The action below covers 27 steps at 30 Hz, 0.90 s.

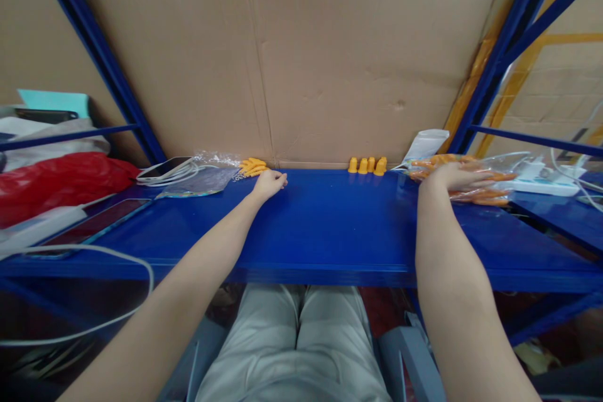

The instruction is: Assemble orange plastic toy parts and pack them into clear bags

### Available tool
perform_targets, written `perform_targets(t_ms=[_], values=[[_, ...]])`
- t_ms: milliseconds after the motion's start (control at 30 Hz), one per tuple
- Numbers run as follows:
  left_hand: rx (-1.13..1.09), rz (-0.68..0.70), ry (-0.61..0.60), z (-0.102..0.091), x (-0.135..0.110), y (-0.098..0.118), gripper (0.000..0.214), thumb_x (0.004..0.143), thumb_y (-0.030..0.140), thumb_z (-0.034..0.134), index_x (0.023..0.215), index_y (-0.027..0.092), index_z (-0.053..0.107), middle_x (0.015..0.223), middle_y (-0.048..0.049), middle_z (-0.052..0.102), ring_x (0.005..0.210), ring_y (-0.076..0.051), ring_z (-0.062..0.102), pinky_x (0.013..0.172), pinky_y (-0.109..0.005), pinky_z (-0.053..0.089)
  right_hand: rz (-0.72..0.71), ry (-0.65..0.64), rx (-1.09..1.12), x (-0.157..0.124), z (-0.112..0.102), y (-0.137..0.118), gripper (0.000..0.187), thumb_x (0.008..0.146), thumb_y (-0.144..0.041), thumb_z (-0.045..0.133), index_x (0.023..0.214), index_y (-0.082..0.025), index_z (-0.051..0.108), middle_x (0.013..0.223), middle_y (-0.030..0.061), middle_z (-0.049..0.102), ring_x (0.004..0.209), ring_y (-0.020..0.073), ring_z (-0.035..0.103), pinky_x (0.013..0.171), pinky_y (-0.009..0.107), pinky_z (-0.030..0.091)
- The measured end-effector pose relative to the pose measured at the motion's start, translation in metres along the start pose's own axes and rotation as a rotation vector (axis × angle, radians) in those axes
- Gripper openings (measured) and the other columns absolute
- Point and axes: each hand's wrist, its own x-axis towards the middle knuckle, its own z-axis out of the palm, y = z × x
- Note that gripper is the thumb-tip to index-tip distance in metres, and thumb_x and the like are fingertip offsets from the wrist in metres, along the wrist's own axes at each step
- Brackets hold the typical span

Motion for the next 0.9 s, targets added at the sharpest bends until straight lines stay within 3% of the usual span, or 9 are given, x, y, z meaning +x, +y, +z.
perform_targets(t_ms=[33, 100, 133, 200, 333, 433, 500, 733, 900], values=[[0.001, 0.003, 0.001, 0.000, 0.000, 0.000, 0.032, 0.086, 0.035, 0.050, 0.071, 0.017, 0.073, 0.071, -0.0059, 0.073, 0.072, -0.018, 0.069, 0.073, -0.025, 0.050, 0.161, 0.065, 0.010, -0.002, -0.003, -0.003, 0.066, 0.090, -0.018, 0.008, 0.152, 0.001, 0.018, 0.150, 0.0385, 0.019, 0.146, 0.0397, 0.020, 0.111, 0.067, 0.012], [0.006, 0.009, 0.003, 0.000, 0.000, 0.000, 0.032, 0.086, 0.035, 0.050, 0.070, 0.017, 0.072, 0.071, -0.0062, 0.073, 0.072, -0.018, 0.069, 0.073, -0.026, 0.050, 0.649, 0.266, 0.070, -0.007, -0.012, -0.012, 0.070, 0.082, -0.008, 0.018, 0.151, 0.002, 0.021, 0.155, 0.0319, 0.016, 0.149, 0.0320, 0.014, 0.118, 0.055, 0.008], [0.009, 0.012, 0.004, 0.000, 0.000, 0.001, 0.033, 0.086, 0.034, 0.050, 0.070, 0.017, 0.072, 0.071, -0.0063, 0.073, 0.071, -0.018, 0.069, 0.073, -0.026, 0.050, 0.708, 0.302, 0.102, -0.010, -0.018, -0.018, 0.073, 0.079, -0.007, 0.024, 0.152, 0.000, 0.023, 0.158, 0.0278, 0.016, 0.150, 0.0287, 0.011, 0.119, 0.051, 0.007], [0.012, 0.015, 0.004, 0.000, -0.001, 0.001, 0.033, 0.087, 0.034, 0.050, 0.070, 0.017, 0.072, 0.071, -0.0063, 0.073, 0.071, -0.018, 0.069, 0.072, -0.026, 0.050, 0.639, 0.303, 0.128, -0.016, -0.028, -0.029, 0.076, 0.072, -0.004, 0.029, 0.147, -0.002, 0.034, 0.156, 0.0250, 0.024, 0.150, 0.0266, 0.015, 0.120, 0.049, 0.007], [0.027, 0.014, -0.001, -0.001, -0.003, 0.004, 0.032, 0.087, 0.034, 0.051, 0.072, 0.017, 0.073, 0.072, -0.0060, 0.073, 0.073, -0.019, 0.069, 0.072, -0.026, 0.050, 0.271, 0.266, 0.132, -0.028, -0.042, -0.053, 0.078, 0.065, -0.006, 0.037, 0.143, -0.001, 0.040, 0.152, 0.0246, 0.034, 0.146, 0.0290, 0.023, 0.119, 0.050, 0.011], [0.095, 0.012, 0.026, -0.003, -0.005, 0.007, 0.032, 0.088, 0.034, 0.050, 0.075, 0.017, 0.074, 0.078, -0.0079, 0.075, 0.082, -0.021, 0.069, 0.076, -0.027, 0.050, -0.033, 0.151, 0.165, -0.032, -0.045, -0.066, 0.061, 0.070, -0.008, 0.039, 0.129, -0.002, 0.054, 0.141, 0.0263, 0.048, 0.136, 0.0282, 0.041, 0.115, 0.044, 0.025], [0.125, 0.009, 0.071, -0.006, -0.005, 0.009, 0.030, 0.088, 0.031, 0.050, 0.082, 0.016, 0.076, 0.091, -0.0103, 0.076, 0.092, -0.024, 0.069, 0.083, -0.029, 0.050, -0.140, 0.042, 0.193, -0.032, -0.044, -0.072, 0.049, 0.075, -0.009, 0.038, 0.118, -0.002, 0.061, 0.126, 0.0263, 0.059, 0.123, 0.0273, 0.053, 0.107, 0.040, 0.036], [0.210, -0.084, 0.116, -0.011, -0.008, 0.010, 0.038, 0.086, 0.020, 0.051, 0.120, 0.013, 0.067, 0.130, -0.0147, 0.062, 0.125, -0.026, 0.055, 0.107, -0.032, 0.041, -0.255, -0.398, 0.135, -0.048, -0.030, -0.087, 0.031, 0.081, -0.013, 0.039, 0.091, -0.013, 0.069, 0.102, 0.0172, 0.070, 0.103, 0.0278, 0.064, 0.093, 0.040, 0.047], [0.312, -0.321, -0.002, -0.009, -0.013, 0.011, 0.062, 0.084, 0.032, 0.055, 0.143, 0.015, 0.045, 0.158, -0.0165, 0.030, 0.148, -0.036, 0.021, 0.116, -0.053, 0.027, -0.200, -0.886, 0.075, -0.068, -0.017, -0.097, 0.022, 0.077, -0.010, 0.048, 0.061, -0.018, 0.060, 0.065, 0.0097, 0.064, 0.083, 0.0291, 0.068, 0.088, 0.045, 0.051]])
